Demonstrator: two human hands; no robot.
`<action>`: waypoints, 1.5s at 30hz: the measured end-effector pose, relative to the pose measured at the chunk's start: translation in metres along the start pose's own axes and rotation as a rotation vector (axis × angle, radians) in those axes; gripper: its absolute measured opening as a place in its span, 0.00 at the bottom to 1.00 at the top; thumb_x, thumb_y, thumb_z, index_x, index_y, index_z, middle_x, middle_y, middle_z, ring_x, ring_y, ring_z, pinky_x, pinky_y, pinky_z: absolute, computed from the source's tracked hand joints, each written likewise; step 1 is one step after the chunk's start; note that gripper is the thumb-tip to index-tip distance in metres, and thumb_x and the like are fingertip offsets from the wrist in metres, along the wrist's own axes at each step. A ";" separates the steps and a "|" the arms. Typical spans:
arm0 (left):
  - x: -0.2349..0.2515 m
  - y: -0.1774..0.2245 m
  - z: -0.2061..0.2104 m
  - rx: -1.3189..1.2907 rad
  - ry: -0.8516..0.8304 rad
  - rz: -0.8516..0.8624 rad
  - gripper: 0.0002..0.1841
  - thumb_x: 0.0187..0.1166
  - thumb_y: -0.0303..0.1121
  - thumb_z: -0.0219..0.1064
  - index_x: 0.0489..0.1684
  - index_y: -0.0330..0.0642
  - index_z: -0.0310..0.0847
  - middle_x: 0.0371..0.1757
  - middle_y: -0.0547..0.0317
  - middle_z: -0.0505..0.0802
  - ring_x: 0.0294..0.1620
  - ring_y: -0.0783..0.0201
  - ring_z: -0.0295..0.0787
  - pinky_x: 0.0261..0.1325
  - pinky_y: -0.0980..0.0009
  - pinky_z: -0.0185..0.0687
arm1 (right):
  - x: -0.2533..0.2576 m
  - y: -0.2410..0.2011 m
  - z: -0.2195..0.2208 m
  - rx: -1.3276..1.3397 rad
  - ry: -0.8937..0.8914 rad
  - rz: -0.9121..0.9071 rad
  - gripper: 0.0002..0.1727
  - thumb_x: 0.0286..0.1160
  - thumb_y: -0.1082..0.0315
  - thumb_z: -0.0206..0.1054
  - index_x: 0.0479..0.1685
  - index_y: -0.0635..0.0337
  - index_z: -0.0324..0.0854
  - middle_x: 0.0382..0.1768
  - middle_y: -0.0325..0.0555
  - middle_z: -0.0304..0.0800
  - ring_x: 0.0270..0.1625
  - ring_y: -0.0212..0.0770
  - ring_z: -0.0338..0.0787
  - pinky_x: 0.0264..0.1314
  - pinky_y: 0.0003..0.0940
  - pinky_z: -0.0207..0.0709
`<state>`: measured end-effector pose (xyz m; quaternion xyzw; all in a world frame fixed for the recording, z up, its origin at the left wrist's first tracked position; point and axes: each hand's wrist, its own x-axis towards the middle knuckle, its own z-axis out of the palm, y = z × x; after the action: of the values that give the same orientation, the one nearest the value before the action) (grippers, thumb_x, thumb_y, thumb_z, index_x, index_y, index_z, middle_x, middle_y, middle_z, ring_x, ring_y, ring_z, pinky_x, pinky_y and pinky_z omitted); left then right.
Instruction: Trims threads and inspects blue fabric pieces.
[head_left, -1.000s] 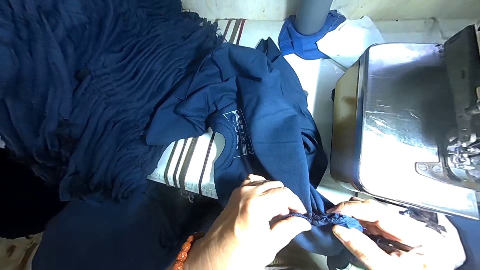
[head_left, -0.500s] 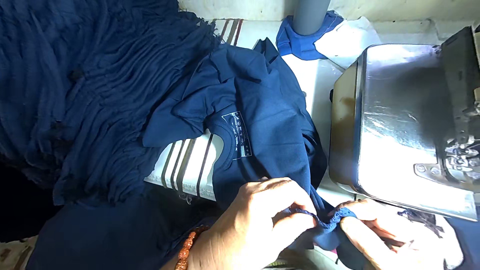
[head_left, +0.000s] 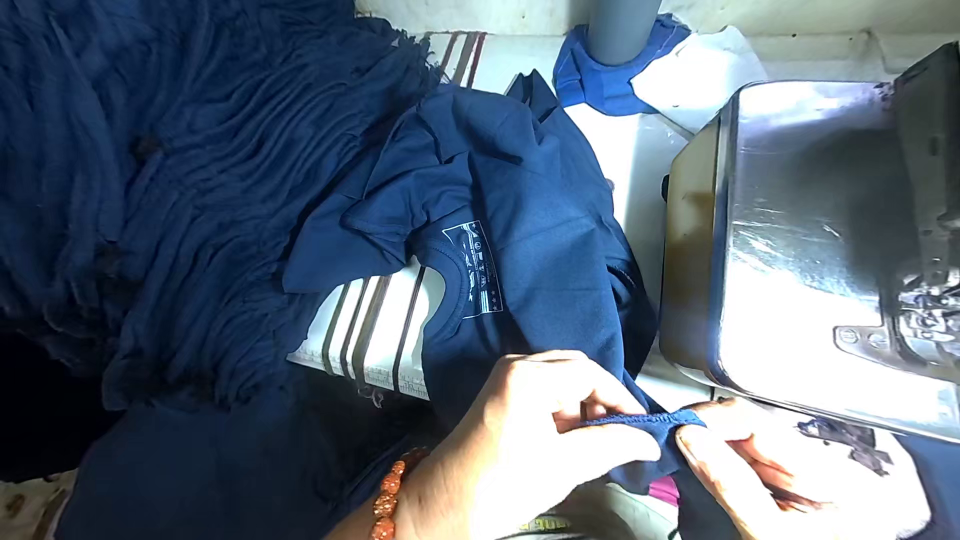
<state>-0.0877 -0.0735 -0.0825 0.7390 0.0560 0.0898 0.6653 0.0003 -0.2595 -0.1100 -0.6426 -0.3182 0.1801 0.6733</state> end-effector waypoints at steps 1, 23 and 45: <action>0.001 0.001 0.002 0.007 0.005 0.007 0.05 0.73 0.27 0.75 0.34 0.32 0.91 0.31 0.64 0.90 0.30 0.86 0.80 0.34 0.91 0.76 | 0.001 -0.002 0.000 0.017 -0.007 0.020 0.06 0.85 0.68 0.63 0.43 0.55 0.86 0.32 0.23 0.90 0.35 0.09 0.82 0.39 0.07 0.76; 0.013 0.009 0.005 0.125 0.026 0.097 0.09 0.80 0.24 0.64 0.36 0.32 0.93 0.32 0.63 0.92 0.36 0.83 0.86 0.40 0.89 0.81 | -0.001 -0.024 -0.012 -0.196 -0.136 0.011 0.09 0.87 0.71 0.61 0.49 0.69 0.84 0.38 0.49 0.95 0.36 0.26 0.93 0.38 0.18 0.88; 0.016 0.006 0.007 0.120 0.061 0.033 0.09 0.79 0.23 0.64 0.34 0.34 0.92 0.30 0.65 0.91 0.32 0.84 0.83 0.36 0.89 0.79 | -0.001 -0.009 -0.005 -0.260 -0.098 -0.022 0.10 0.87 0.70 0.61 0.48 0.69 0.84 0.36 0.48 0.94 0.35 0.24 0.90 0.39 0.16 0.83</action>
<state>-0.0713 -0.0780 -0.0762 0.7752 0.0692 0.1197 0.6164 0.0019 -0.2650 -0.1010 -0.7115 -0.3782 0.1612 0.5698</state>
